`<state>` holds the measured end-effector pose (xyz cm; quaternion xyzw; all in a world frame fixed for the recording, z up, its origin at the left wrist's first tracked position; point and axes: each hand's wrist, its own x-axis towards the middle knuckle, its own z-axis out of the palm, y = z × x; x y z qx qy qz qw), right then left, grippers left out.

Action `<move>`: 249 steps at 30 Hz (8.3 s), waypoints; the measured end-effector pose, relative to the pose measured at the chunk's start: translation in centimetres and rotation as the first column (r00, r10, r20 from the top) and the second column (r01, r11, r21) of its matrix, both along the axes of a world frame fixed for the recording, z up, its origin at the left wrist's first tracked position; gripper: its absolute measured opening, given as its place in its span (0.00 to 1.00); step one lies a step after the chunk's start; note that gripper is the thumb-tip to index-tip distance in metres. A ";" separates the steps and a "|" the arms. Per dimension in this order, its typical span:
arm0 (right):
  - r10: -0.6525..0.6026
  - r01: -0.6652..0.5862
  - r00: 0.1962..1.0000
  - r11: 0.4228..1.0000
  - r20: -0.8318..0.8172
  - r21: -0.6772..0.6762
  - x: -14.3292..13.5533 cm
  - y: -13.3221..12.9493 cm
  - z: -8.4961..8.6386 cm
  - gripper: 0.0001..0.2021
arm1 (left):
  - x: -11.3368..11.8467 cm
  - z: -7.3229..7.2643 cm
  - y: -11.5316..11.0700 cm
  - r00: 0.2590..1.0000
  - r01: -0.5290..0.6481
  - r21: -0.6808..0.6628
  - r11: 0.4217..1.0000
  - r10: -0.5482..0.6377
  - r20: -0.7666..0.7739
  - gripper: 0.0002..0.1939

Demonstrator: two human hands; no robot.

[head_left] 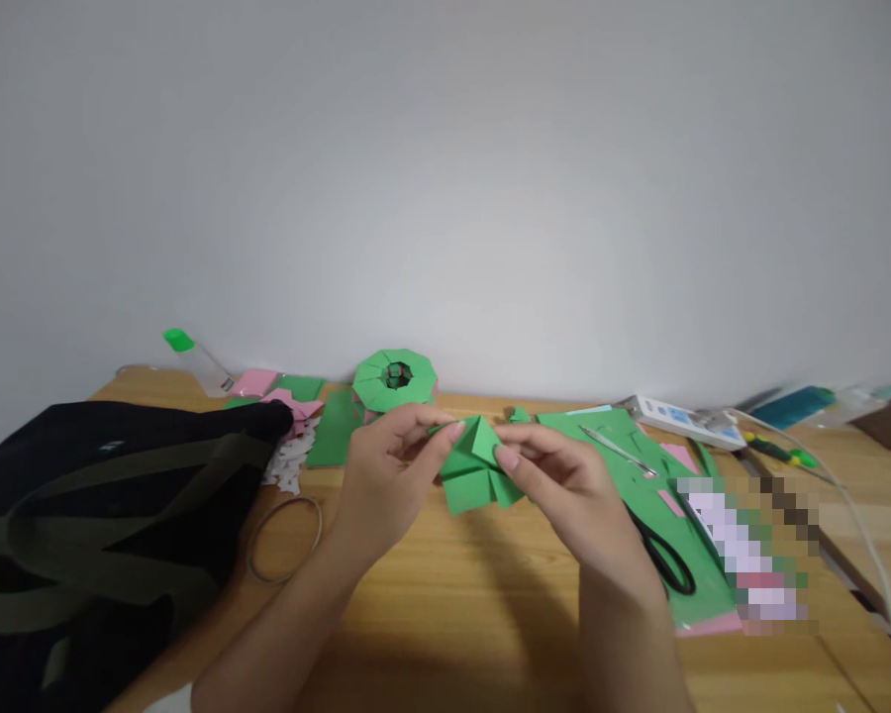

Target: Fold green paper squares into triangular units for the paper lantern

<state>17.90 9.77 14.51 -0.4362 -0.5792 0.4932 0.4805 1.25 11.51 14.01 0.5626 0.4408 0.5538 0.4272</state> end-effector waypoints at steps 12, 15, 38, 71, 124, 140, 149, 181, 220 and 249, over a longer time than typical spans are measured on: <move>-0.037 0.028 0.996 0.994 0.082 0.107 0.0 0.3 -0.3 0.07 | -0.2 0.4 0.1 0.979 0.204 -0.073 0.976 -0.205 -0.011 0.07; -0.084 0.078 0.995 0.991 0.051 0.107 -0.1 0.3 0.0 0.08 | -0.1 0.3 0.2 0.984 0.175 -0.070 0.982 -0.176 -0.005 0.07; -0.211 0.197 0.974 0.968 0.081 0.153 0.4 0.3 -0.2 0.13 | -0.1 0.7 0.5 0.961 0.222 -0.196 0.955 -0.180 0.209 0.09; -0.173 -0.062 0.921 0.819 0.349 0.570 1.1 0.2 0.4 0.14 | -0.2 0.4 0.3 0.852 0.346 -0.165 0.924 -0.235 0.468 0.09; -0.378 0.400 0.916 0.863 -0.131 0.308 -1.4 -0.1 -0.3 0.18 | 0.3 0.7 -0.5 0.908 0.370 -0.228 0.901 -0.298 0.294 0.06; -0.266 0.273 0.959 0.960 -0.102 0.060 -1.0 0.5 -0.1 0.11 | 0.6 0.6 -0.3 0.923 0.356 -0.247 0.901 -0.297 0.247 0.06; -0.417 0.433 0.879 0.901 -0.231 0.025 -0.5 0.6 -0.4 0.11 | 0.5 0.6 -0.3 0.890 0.401 -0.199 0.894 -0.328 0.317 0.10; -0.325 0.321 0.908 0.945 -0.263 -0.061 -0.8 0.5 -0.7 0.10 | 0.7 0.4 -0.5 0.914 0.292 -0.165 0.942 -0.225 0.337 0.03; -0.454 0.467 0.857 0.884 -0.245 -0.005 -0.3 0.6 -0.7 0.13 | 0.5 0.6 -0.5 0.923 0.340 -0.200 0.919 -0.285 0.257 0.09; -0.348 0.356 0.929 0.934 -0.129 0.042 0.2 0.2 0.1 0.10 | 0.0 1.1 -0.3 0.932 0.361 -0.189 0.913 -0.348 0.101 0.05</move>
